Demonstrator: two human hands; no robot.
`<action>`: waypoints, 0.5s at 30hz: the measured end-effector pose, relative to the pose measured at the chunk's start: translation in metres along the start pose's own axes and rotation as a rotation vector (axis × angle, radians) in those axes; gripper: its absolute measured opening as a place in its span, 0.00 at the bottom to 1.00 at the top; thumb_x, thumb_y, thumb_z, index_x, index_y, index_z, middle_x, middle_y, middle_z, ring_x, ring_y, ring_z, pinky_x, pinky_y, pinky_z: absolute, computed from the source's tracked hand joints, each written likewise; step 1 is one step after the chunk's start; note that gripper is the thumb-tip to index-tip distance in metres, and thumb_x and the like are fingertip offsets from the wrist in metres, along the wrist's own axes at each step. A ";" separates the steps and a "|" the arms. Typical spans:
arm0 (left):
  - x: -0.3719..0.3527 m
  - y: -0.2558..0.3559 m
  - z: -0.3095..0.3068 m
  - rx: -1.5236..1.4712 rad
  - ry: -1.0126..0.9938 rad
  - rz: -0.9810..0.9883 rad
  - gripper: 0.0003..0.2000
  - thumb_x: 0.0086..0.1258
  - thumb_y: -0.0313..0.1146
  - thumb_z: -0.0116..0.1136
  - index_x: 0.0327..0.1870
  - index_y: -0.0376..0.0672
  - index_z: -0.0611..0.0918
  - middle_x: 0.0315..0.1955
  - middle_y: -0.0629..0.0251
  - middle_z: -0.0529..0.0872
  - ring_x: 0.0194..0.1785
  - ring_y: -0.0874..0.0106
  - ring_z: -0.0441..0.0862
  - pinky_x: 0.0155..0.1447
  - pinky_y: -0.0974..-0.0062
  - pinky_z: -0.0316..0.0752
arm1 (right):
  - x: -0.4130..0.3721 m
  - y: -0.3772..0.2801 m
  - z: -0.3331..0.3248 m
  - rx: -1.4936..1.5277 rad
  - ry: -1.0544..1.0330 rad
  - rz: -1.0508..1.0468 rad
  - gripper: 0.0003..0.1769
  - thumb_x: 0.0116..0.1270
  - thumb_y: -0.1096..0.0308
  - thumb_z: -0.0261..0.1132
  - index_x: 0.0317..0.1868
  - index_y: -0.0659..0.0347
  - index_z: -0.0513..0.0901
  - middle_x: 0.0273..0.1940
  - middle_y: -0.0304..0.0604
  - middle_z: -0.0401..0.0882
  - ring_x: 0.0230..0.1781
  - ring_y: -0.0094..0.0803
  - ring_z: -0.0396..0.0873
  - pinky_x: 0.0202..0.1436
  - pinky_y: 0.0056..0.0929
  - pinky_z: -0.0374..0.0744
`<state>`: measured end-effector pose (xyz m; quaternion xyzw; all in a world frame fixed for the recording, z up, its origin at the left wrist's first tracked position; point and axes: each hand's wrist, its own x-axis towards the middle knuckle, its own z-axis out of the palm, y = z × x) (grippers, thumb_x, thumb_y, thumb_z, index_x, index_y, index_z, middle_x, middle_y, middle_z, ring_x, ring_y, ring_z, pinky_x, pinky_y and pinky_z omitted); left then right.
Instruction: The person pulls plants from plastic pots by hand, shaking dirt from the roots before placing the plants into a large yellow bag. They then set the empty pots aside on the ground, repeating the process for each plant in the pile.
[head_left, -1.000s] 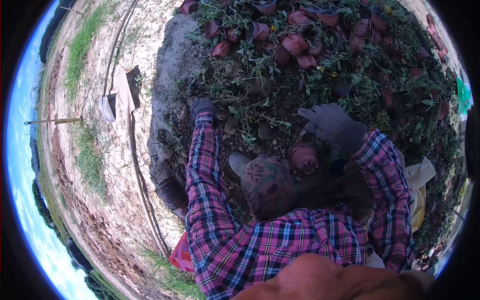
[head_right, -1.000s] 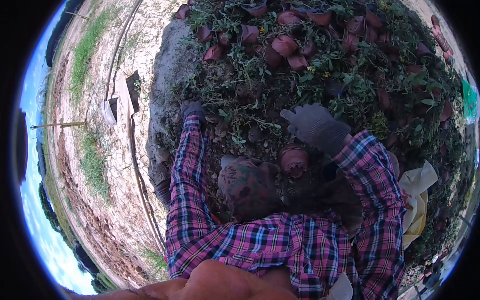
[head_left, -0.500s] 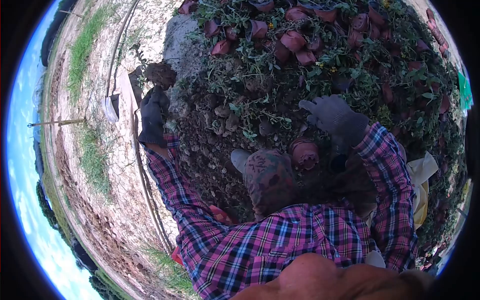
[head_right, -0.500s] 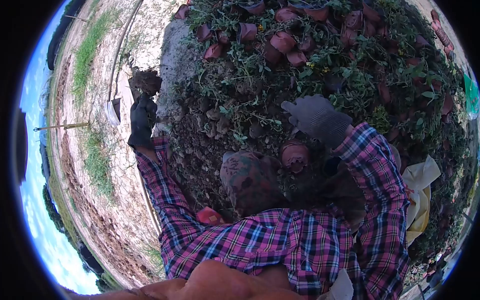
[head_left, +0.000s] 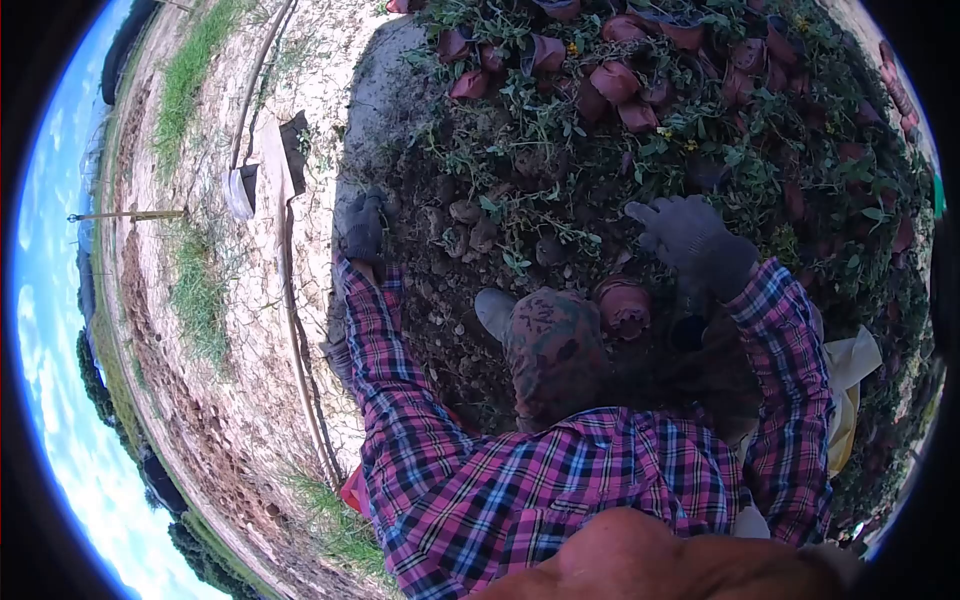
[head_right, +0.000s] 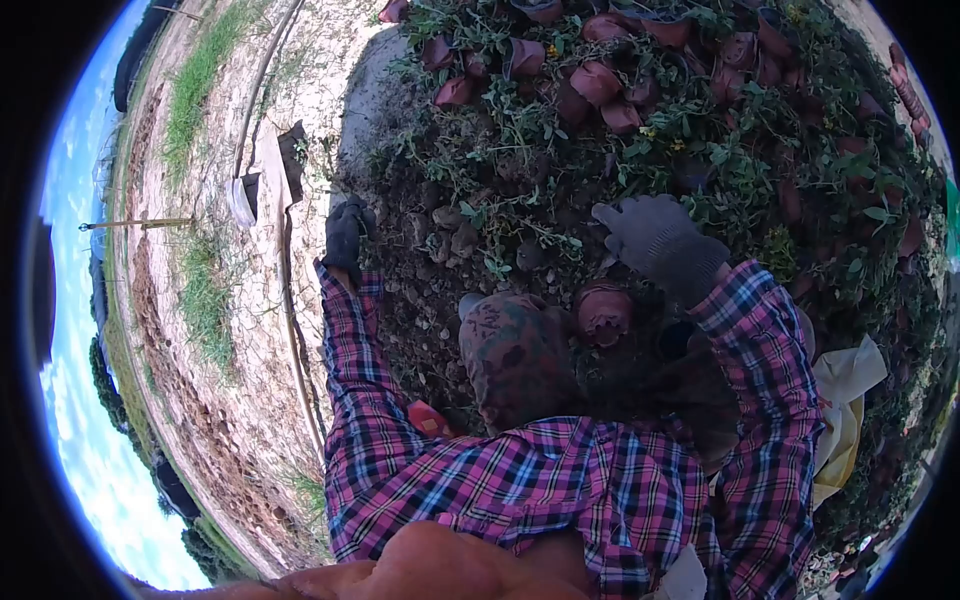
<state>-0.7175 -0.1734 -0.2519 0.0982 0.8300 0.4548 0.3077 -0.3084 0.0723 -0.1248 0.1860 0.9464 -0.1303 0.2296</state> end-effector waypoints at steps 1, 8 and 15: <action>-0.018 0.016 0.018 0.054 -0.058 -0.002 0.17 0.67 0.43 0.53 0.42 0.35 0.80 0.23 0.63 0.83 0.25 0.76 0.77 0.26 0.77 0.70 | -0.001 -0.001 0.002 -0.011 -0.022 0.027 0.24 0.63 0.57 0.55 0.59 0.52 0.68 0.37 0.46 0.76 0.39 0.41 0.76 0.41 0.40 0.75; 0.018 -0.038 0.147 0.731 -0.112 0.161 0.21 0.61 0.42 0.56 0.51 0.39 0.76 0.41 0.49 0.82 0.43 0.56 0.81 0.47 0.67 0.74 | 0.000 -0.010 0.000 0.064 -0.041 -0.024 0.24 0.63 0.57 0.56 0.60 0.50 0.67 0.37 0.43 0.76 0.40 0.39 0.76 0.44 0.38 0.73; 0.043 -0.078 0.167 0.687 -0.147 -0.071 0.24 0.53 0.44 0.58 0.45 0.32 0.76 0.41 0.44 0.81 0.46 0.50 0.78 0.48 0.62 0.73 | 0.003 -0.001 0.005 0.005 -0.078 0.062 0.25 0.64 0.57 0.54 0.61 0.50 0.66 0.38 0.44 0.76 0.41 0.39 0.76 0.44 0.38 0.73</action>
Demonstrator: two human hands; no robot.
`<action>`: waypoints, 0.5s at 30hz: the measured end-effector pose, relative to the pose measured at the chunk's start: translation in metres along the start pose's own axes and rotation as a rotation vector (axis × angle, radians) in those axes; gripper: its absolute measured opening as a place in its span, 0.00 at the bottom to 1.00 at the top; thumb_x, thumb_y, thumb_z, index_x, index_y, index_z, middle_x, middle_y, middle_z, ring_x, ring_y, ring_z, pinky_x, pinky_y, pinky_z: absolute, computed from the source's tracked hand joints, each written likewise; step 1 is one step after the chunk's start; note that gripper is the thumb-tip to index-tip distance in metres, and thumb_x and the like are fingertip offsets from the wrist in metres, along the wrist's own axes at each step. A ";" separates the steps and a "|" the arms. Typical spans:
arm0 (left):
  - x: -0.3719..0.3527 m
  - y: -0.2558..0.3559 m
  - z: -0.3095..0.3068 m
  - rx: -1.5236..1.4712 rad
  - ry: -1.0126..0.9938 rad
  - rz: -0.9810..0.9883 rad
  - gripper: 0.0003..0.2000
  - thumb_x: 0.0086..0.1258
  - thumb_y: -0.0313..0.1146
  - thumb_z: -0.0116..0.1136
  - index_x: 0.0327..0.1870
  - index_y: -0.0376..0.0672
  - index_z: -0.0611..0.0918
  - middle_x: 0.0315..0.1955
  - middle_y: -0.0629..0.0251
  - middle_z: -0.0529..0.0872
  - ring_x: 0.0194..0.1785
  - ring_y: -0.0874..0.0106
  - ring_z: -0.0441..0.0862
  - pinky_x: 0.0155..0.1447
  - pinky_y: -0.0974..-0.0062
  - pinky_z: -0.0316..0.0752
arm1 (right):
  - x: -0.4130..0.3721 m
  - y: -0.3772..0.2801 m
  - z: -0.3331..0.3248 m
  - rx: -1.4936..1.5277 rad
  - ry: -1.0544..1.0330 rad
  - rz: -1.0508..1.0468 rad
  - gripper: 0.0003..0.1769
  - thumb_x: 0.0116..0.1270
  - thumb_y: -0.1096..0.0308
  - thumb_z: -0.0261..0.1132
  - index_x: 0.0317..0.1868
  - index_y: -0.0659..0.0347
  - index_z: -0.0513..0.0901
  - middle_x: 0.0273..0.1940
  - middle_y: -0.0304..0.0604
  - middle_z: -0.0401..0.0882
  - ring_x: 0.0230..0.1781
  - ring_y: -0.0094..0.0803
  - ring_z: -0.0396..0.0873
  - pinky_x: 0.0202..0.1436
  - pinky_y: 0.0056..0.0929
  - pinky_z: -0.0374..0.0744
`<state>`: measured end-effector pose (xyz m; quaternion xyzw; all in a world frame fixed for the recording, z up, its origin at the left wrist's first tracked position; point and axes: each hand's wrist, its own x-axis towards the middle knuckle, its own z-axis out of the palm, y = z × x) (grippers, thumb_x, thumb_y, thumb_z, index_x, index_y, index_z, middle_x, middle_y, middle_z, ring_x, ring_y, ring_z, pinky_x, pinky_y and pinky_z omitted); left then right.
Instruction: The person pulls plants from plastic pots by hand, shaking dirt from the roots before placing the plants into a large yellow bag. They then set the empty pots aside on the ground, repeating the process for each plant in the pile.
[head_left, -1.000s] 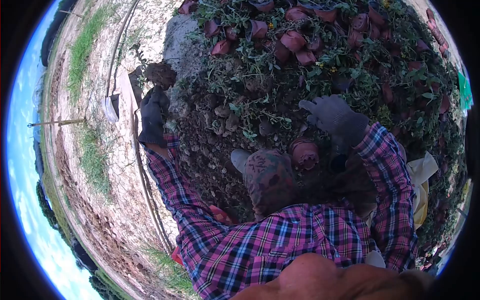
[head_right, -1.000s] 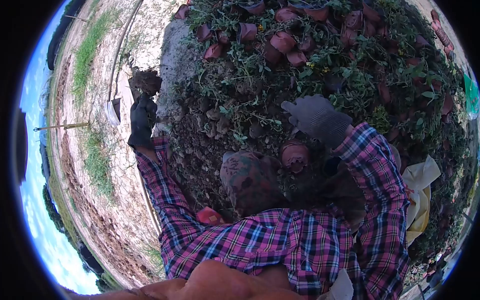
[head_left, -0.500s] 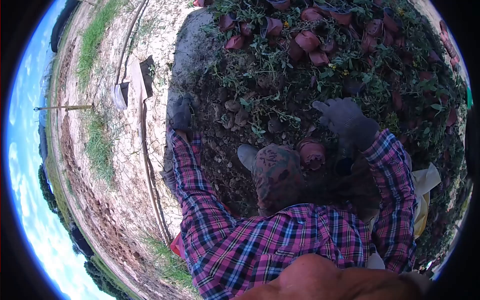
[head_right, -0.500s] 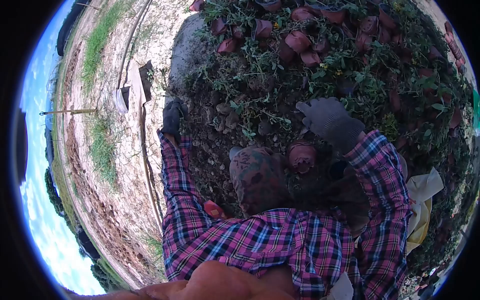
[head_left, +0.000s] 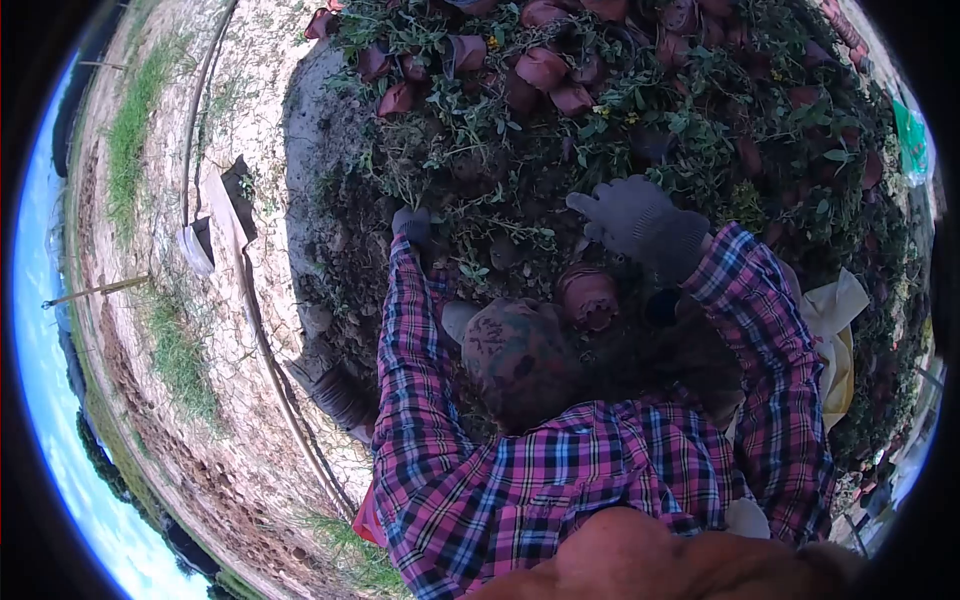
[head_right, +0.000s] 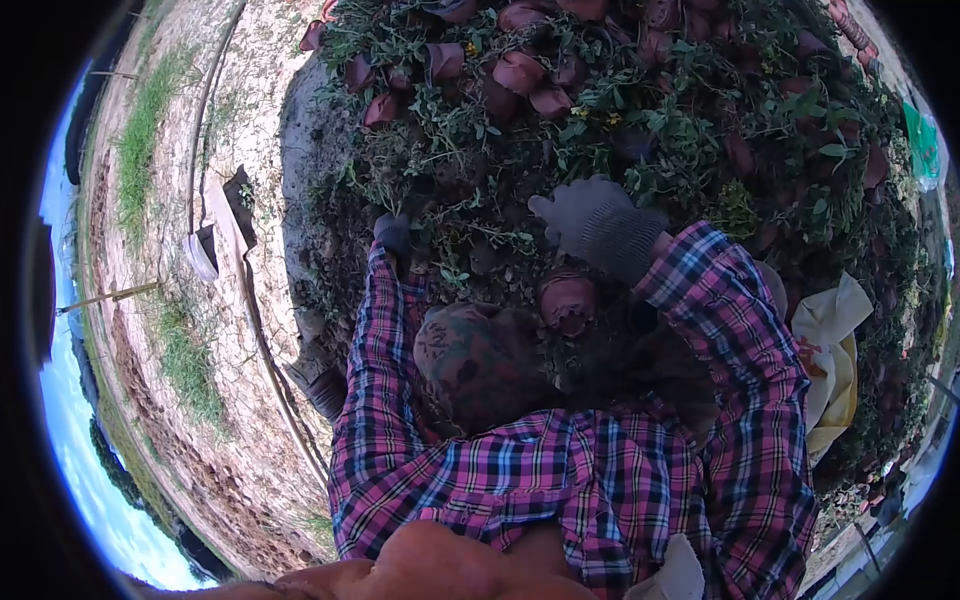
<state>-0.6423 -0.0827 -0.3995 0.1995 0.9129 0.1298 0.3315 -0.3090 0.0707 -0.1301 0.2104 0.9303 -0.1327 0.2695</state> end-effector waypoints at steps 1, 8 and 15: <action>0.022 -0.029 0.006 -0.243 0.028 -0.040 0.26 0.55 0.47 0.59 0.42 0.29 0.76 0.34 0.51 0.83 0.37 0.57 0.80 0.41 0.65 0.74 | 0.002 -0.001 -0.002 -0.004 -0.006 0.001 0.25 0.64 0.57 0.54 0.61 0.50 0.66 0.38 0.44 0.76 0.41 0.39 0.76 0.45 0.39 0.74; -0.134 0.011 -0.222 -1.412 -0.341 0.397 0.15 0.70 0.46 0.47 0.36 0.43 0.78 0.29 0.66 0.82 0.33 0.74 0.81 0.32 0.72 0.79 | 0.007 -0.011 -0.010 0.014 0.014 -0.061 0.23 0.65 0.58 0.53 0.60 0.52 0.66 0.38 0.44 0.76 0.41 0.39 0.76 0.45 0.39 0.74; -0.068 -0.049 -0.088 0.029 0.359 0.129 0.13 0.61 0.40 0.54 0.36 0.38 0.80 0.28 0.59 0.84 0.33 0.65 0.81 0.38 0.65 0.76 | 0.005 -0.002 -0.023 0.018 0.134 -0.070 0.23 0.66 0.57 0.53 0.60 0.52 0.67 0.37 0.44 0.76 0.39 0.39 0.76 0.44 0.40 0.74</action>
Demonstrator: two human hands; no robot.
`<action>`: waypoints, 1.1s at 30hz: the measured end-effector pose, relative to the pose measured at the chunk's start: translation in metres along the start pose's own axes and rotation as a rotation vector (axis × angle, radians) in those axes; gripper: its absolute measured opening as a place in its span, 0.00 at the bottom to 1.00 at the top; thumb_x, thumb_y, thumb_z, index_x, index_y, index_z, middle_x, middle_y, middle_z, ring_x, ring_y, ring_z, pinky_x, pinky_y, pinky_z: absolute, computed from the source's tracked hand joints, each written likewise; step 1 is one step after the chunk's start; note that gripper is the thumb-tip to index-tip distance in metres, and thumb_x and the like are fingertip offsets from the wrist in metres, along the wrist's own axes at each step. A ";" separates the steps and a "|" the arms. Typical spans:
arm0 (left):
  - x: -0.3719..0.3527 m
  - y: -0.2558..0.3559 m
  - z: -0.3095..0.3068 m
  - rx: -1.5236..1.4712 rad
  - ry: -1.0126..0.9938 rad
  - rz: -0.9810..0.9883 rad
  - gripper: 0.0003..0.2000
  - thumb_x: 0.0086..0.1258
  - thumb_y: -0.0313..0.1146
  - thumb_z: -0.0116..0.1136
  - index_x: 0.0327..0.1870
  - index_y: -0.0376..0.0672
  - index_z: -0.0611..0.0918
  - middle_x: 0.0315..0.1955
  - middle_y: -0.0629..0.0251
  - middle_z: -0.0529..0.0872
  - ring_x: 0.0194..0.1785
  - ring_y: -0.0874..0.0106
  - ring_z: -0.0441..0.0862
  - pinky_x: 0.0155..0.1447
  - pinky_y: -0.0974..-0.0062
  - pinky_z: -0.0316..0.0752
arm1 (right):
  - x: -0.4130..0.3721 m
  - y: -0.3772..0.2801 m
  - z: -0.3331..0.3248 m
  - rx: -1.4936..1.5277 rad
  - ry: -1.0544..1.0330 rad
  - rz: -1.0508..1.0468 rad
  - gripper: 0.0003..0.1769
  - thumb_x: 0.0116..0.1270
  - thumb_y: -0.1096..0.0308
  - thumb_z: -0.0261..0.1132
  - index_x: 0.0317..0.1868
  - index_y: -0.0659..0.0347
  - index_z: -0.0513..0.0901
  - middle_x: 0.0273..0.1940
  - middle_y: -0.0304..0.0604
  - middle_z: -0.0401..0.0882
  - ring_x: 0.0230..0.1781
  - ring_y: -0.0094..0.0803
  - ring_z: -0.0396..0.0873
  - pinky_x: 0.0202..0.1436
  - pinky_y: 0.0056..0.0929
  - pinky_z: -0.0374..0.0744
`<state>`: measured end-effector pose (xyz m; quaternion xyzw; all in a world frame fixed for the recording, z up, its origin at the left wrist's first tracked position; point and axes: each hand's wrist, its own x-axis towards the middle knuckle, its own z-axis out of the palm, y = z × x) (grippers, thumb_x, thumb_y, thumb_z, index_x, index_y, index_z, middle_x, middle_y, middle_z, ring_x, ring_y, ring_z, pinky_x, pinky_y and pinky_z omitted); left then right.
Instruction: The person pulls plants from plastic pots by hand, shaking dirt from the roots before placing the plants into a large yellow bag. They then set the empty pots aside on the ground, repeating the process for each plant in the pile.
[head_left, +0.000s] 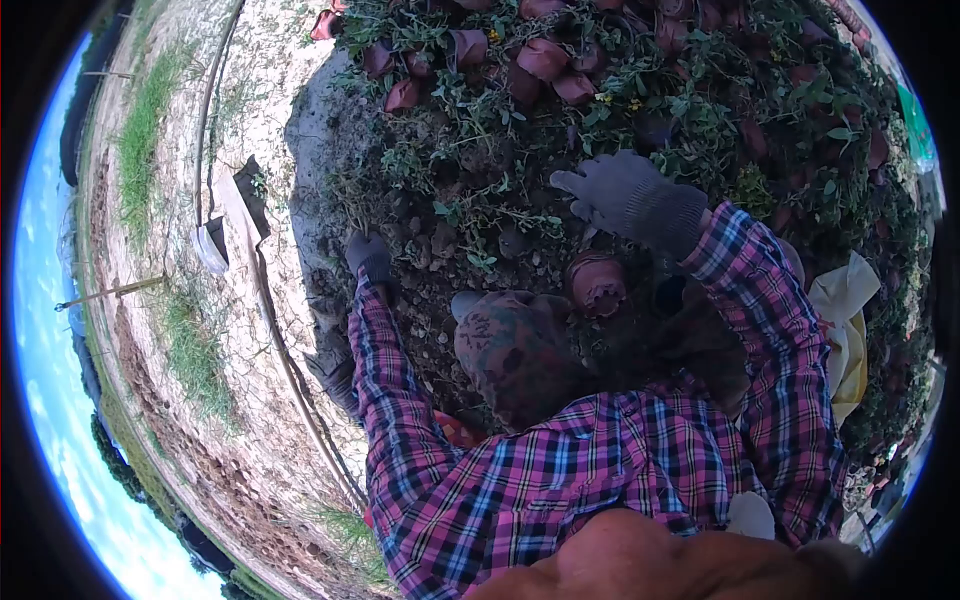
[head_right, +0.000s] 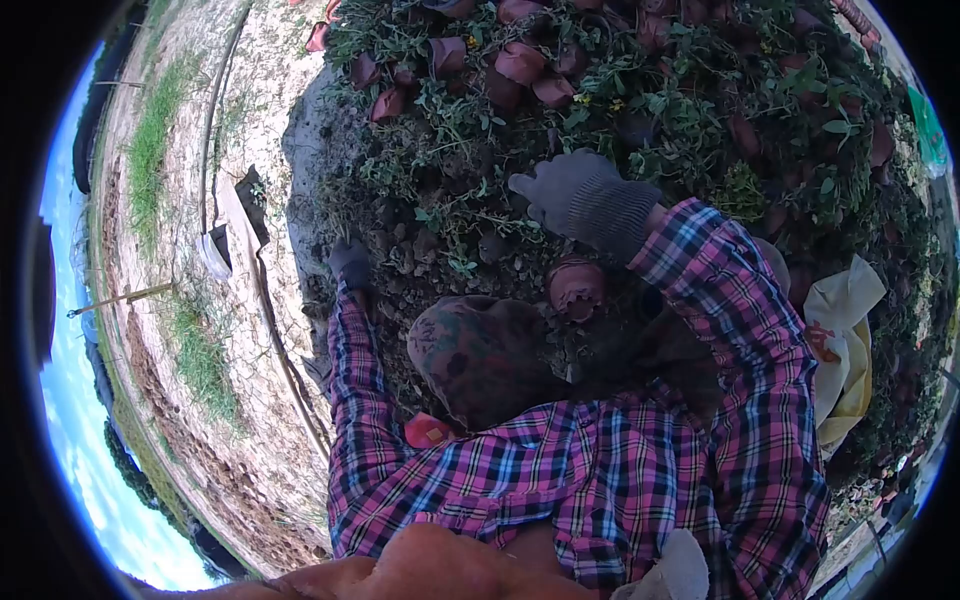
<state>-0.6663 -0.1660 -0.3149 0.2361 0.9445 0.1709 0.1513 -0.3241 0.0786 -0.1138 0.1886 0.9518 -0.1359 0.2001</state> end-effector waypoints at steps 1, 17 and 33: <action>-0.007 0.008 0.016 -0.151 0.045 0.020 0.13 0.60 0.39 0.55 0.36 0.37 0.80 0.27 0.58 0.83 0.32 0.65 0.81 0.38 0.66 0.75 | -0.008 -0.005 0.006 0.004 -0.004 0.014 0.23 0.66 0.57 0.53 0.60 0.52 0.67 0.36 0.44 0.76 0.39 0.39 0.76 0.44 0.40 0.75; -0.053 0.156 0.066 0.572 -0.295 0.579 0.27 0.51 0.41 0.63 0.54 0.48 0.69 0.57 0.59 0.68 0.55 0.56 0.72 0.52 0.55 0.71 | 0.000 -0.007 0.000 0.086 -0.179 0.047 0.23 0.66 0.56 0.54 0.59 0.51 0.66 0.42 0.46 0.76 0.45 0.41 0.77 0.48 0.41 0.75; -0.005 0.144 -0.043 -1.074 -0.406 0.113 0.08 0.58 0.25 0.55 0.39 0.36 0.79 0.31 0.64 0.84 0.24 0.71 0.78 0.28 0.76 0.75 | 0.000 0.000 0.001 0.041 -0.223 0.092 0.23 0.66 0.56 0.53 0.60 0.48 0.66 0.42 0.46 0.76 0.43 0.40 0.77 0.47 0.41 0.76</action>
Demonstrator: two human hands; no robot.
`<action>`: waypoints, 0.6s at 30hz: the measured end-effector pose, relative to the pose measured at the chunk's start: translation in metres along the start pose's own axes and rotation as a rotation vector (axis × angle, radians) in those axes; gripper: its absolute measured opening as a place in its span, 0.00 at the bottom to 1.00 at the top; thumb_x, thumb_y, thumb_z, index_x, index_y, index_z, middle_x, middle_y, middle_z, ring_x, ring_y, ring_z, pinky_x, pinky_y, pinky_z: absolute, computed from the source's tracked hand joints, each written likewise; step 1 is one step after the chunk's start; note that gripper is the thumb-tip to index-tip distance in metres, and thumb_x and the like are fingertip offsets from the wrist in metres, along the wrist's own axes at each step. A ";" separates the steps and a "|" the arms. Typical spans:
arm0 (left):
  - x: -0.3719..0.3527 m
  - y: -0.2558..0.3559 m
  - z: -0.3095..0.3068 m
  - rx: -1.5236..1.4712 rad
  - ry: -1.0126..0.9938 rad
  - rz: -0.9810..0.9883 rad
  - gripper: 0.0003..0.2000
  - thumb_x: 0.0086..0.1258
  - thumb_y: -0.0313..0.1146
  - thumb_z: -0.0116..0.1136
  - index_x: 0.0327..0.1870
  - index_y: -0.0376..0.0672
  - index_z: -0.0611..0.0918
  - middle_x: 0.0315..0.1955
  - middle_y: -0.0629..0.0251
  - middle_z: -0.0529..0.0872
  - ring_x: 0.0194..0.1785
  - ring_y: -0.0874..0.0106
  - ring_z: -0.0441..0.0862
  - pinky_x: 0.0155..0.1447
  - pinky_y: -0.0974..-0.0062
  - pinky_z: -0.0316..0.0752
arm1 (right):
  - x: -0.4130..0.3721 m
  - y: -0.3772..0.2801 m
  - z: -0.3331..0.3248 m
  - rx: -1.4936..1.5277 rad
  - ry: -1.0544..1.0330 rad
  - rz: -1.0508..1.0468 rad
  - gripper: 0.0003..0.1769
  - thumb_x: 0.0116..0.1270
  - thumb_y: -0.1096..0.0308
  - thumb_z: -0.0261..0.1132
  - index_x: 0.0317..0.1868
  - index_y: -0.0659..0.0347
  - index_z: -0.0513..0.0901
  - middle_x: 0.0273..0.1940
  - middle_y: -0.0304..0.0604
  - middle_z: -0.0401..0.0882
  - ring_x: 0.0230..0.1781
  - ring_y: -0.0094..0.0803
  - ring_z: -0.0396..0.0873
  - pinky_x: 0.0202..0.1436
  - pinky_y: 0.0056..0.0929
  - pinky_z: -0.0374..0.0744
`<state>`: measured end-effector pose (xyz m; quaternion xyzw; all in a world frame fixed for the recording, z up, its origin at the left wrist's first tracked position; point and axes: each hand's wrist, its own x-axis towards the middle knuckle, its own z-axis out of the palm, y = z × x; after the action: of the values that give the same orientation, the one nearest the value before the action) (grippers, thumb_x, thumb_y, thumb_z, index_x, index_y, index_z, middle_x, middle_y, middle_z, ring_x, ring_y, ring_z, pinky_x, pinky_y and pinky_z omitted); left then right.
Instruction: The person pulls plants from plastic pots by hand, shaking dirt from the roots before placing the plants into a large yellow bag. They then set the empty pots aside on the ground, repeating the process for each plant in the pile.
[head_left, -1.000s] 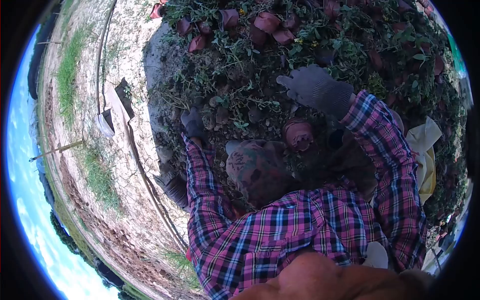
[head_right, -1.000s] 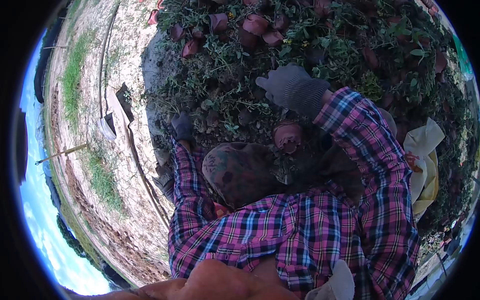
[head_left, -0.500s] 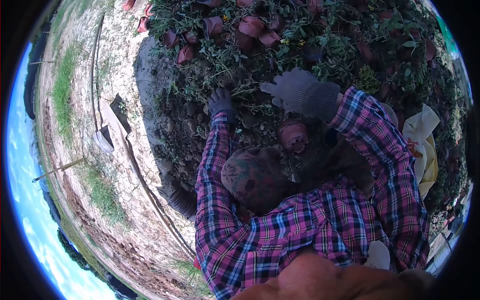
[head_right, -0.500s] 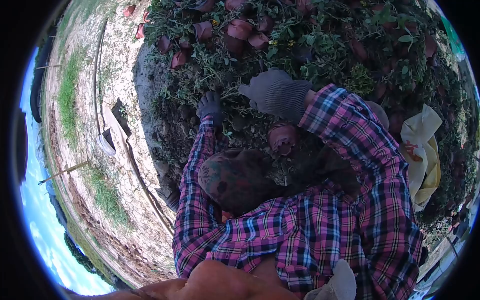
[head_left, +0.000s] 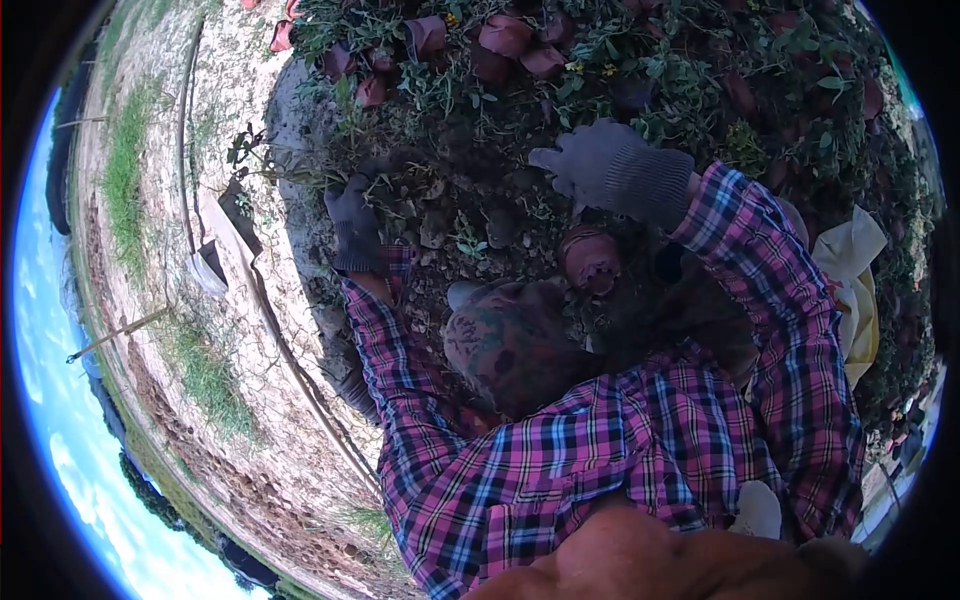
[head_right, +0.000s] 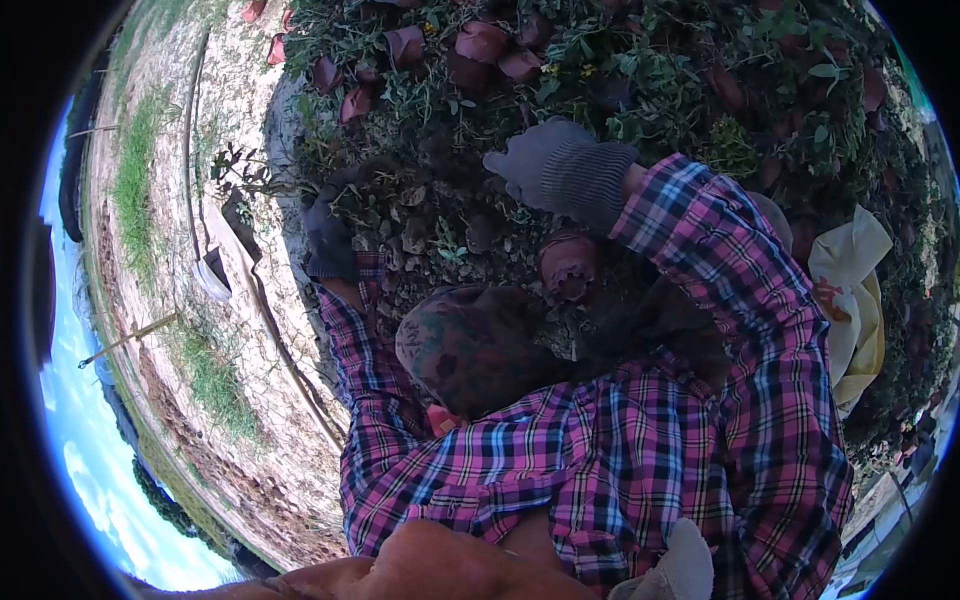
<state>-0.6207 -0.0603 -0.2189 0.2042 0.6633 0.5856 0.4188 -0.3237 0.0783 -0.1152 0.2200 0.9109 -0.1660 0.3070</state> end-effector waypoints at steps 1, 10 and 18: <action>-0.013 0.017 -0.004 0.091 -0.013 0.114 0.09 0.59 0.25 0.54 0.41 0.37 0.78 0.32 0.63 0.84 0.25 0.70 0.79 0.29 0.76 0.75 | 0.000 0.001 0.001 -0.008 0.009 -0.002 0.23 0.66 0.56 0.53 0.60 0.48 0.66 0.42 0.46 0.76 0.43 0.40 0.78 0.47 0.41 0.76; 0.003 -0.138 -0.127 1.481 0.311 -0.212 0.12 0.62 0.37 0.53 0.41 0.39 0.80 0.33 0.52 0.83 0.36 0.64 0.82 0.40 0.67 0.76 | 0.002 -0.012 0.008 -0.012 0.012 -0.043 0.23 0.65 0.57 0.54 0.61 0.48 0.66 0.39 0.45 0.76 0.41 0.40 0.78 0.44 0.41 0.77; -0.024 -0.048 -0.104 0.735 0.340 -0.122 0.15 0.53 0.44 0.65 0.37 0.44 0.83 0.35 0.53 0.83 0.40 0.58 0.81 0.45 0.62 0.74 | 0.010 -0.011 -0.001 -0.071 -0.006 0.031 0.23 0.67 0.56 0.51 0.61 0.48 0.65 0.42 0.45 0.76 0.43 0.39 0.77 0.46 0.41 0.76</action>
<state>-0.6787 -0.1525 -0.2602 0.2008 0.8991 0.3091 0.2361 -0.3365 0.0727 -0.1188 0.2225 0.9119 -0.1293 0.3197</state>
